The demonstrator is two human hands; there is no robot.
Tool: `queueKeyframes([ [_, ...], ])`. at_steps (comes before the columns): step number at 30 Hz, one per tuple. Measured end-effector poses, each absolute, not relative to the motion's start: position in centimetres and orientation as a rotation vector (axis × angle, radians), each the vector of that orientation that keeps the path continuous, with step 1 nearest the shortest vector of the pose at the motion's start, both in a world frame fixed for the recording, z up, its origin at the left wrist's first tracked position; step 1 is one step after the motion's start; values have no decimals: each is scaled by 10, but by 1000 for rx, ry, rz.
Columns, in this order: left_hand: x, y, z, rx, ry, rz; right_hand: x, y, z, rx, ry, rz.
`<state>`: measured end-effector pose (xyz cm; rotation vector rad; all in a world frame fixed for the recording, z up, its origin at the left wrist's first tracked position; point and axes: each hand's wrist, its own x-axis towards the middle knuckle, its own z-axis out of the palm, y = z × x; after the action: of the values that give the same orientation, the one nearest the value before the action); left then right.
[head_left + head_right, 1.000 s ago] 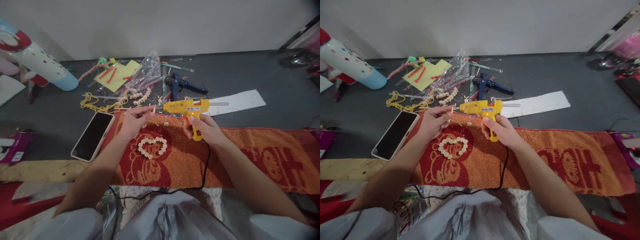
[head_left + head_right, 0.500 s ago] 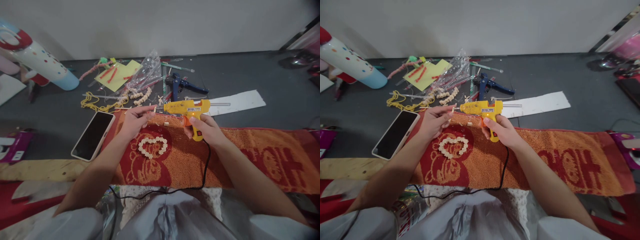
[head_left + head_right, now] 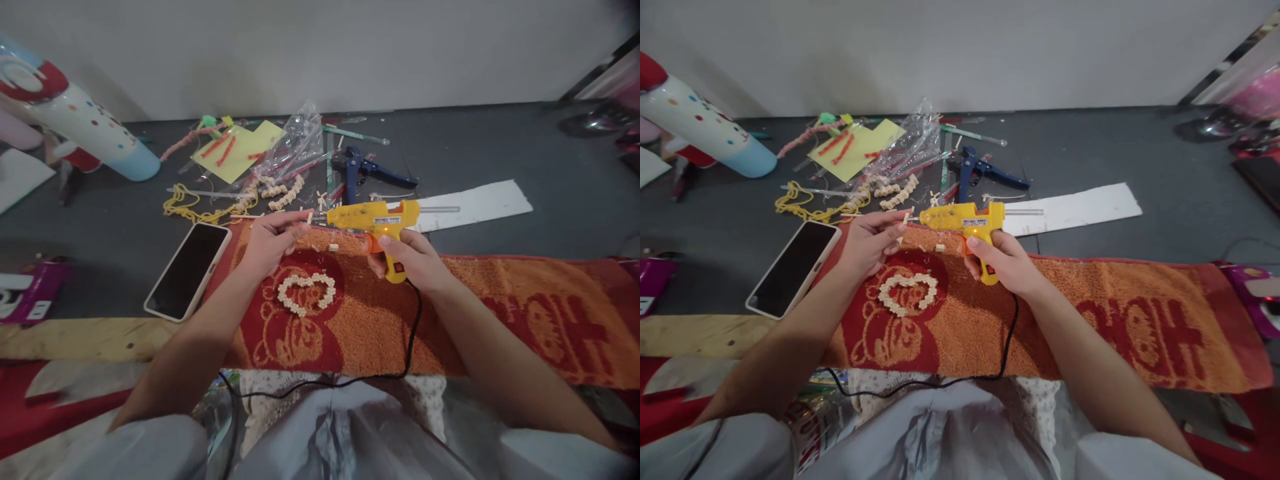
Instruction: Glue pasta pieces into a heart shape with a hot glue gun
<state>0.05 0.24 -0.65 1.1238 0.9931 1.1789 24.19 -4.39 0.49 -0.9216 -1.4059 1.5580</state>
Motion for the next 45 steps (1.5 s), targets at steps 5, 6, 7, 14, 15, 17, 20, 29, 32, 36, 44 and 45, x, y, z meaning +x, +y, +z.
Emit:
queueKeyframes([
  [5,1,2,-8,1122,976,1202,241,-44,6,-929,-1418,1578],
  [6,1,2,-8,1124,973,1204,241,-45,7,-928,-1422,1580],
  [7,1,3,-9,1128,971,1205,241,-45,7,-927,-1424,1580],
  [14,-1,4,-11,1154,989,1212,244,-45,10,-927,-1422,1560],
  [15,-1,4,-11,1151,999,1210,245,-45,12,-937,-1418,1553],
  [17,-1,4,-11,1146,1011,1205,247,-46,15,-984,-1402,1533],
  [20,-1,4,-11,1140,1016,1199,250,-46,21,-1092,-1391,1451],
  [29,2,2,-4,1050,1067,1194,272,-40,27,-1556,-1635,727],
  [32,3,2,-3,1040,1076,1198,282,-40,26,-1740,-1802,413],
  [36,2,3,-3,1067,1070,1199,291,-40,29,-1952,-2005,167],
  [44,1,4,-6,1078,1076,1205,297,-44,38,-2317,-2073,-8],
  [45,1,5,-6,1073,1077,1207,297,-44,38,-2329,-2081,12],
])
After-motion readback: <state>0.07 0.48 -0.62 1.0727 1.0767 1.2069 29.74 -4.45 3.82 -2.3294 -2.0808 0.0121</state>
